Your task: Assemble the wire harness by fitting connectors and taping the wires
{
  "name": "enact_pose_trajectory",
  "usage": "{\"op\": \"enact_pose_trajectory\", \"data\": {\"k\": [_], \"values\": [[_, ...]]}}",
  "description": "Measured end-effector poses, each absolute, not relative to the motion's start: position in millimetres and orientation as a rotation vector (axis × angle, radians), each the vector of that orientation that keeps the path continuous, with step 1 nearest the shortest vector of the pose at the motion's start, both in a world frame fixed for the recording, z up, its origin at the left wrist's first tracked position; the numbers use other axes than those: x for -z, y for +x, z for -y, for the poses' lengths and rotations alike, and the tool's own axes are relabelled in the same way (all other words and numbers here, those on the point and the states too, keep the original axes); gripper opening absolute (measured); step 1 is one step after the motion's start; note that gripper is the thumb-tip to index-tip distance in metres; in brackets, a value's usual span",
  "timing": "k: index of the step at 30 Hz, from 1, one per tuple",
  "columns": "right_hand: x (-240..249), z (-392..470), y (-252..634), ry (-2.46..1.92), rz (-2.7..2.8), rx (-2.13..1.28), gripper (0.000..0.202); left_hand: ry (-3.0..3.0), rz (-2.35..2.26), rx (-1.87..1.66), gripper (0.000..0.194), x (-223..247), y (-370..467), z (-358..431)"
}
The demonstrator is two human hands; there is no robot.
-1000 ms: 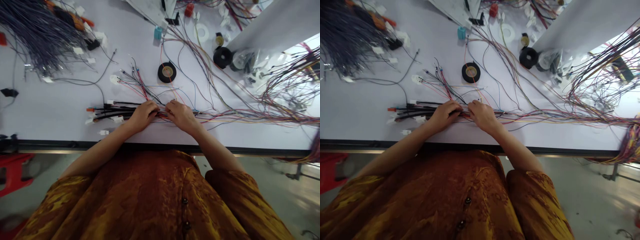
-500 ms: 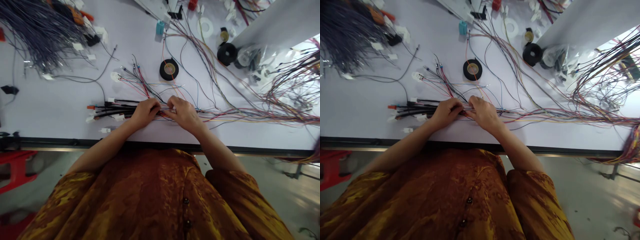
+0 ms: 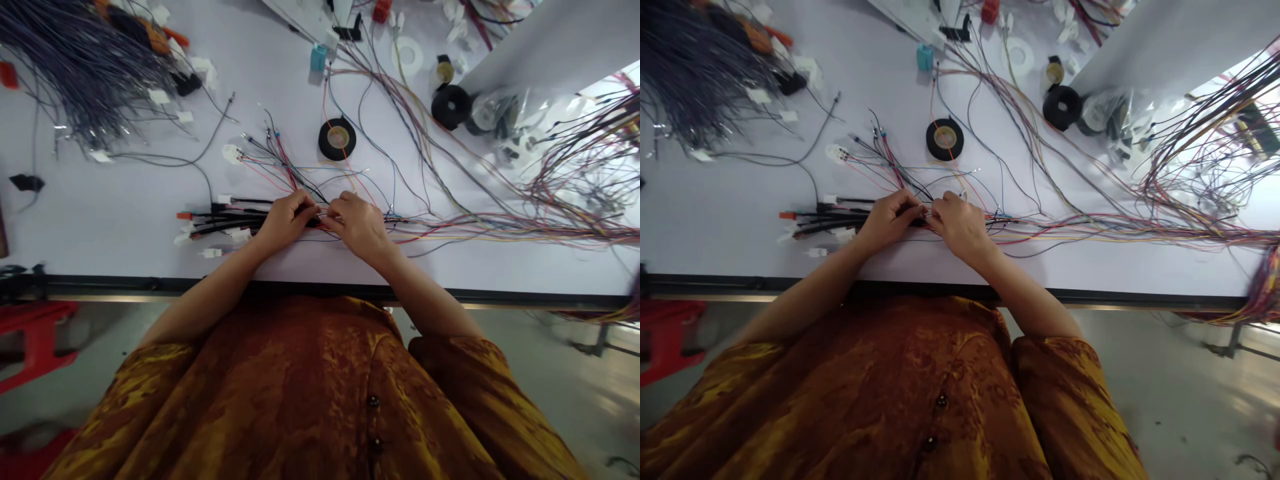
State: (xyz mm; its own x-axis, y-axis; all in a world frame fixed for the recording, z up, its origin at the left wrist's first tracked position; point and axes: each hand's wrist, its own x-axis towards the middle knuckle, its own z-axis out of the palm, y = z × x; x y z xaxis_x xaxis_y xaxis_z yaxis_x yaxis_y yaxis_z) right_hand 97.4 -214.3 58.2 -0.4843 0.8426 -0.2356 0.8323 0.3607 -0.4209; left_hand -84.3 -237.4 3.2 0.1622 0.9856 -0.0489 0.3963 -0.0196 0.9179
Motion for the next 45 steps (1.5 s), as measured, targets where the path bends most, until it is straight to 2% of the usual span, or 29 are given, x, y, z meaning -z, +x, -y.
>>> {"op": "enact_pose_trajectory", "data": {"k": [7,11,19,25,28,32,35,38,42,45], "values": [[-62.6,217.0,93.5,-1.673,2.786,-0.649,0.029,1.556,-1.383,-0.852,0.015,-5.0,-84.3,237.5],[-64.6,219.1,95.9,-1.751,2.825,-0.555,0.024,1.559,-1.373,-0.851,0.015,-4.4,-84.6,237.4],[-59.8,223.0,75.6,-1.543,2.556,-0.512,0.019,1.529,-1.265,-0.811,0.013,-1.3,-89.1,237.2],[-45.4,209.1,99.9,-1.684,2.373,-0.449,0.020,1.455,-1.229,-0.819,0.021,-0.2,-89.6,235.0],[-45.3,211.0,112.5,-1.685,2.265,-0.485,0.020,1.463,-1.241,-0.842,0.020,1.6,-89.3,234.0],[-49.4,228.7,102.0,-1.384,2.254,-0.626,0.030,1.462,-1.280,-0.853,0.016,1.8,-88.9,234.5],[-49.0,232.7,92.6,-1.245,2.300,-0.695,0.028,1.459,-1.258,-0.892,0.013,0.0,-88.8,235.2],[-40.3,222.6,99.9,-1.368,2.203,-0.704,0.025,1.367,-1.171,-0.888,0.015,-1.3,-89.9,234.8],[-16.1,213.1,118.0,-1.499,1.963,-0.759,0.034,1.237,-1.185,-0.915,0.019,1.2,-93.4,232.9],[2.8,217.6,122.6,-1.435,1.923,-0.833,0.023,1.237,-1.261,-0.956,0.019,4.7,-96.8,231.6]]}}
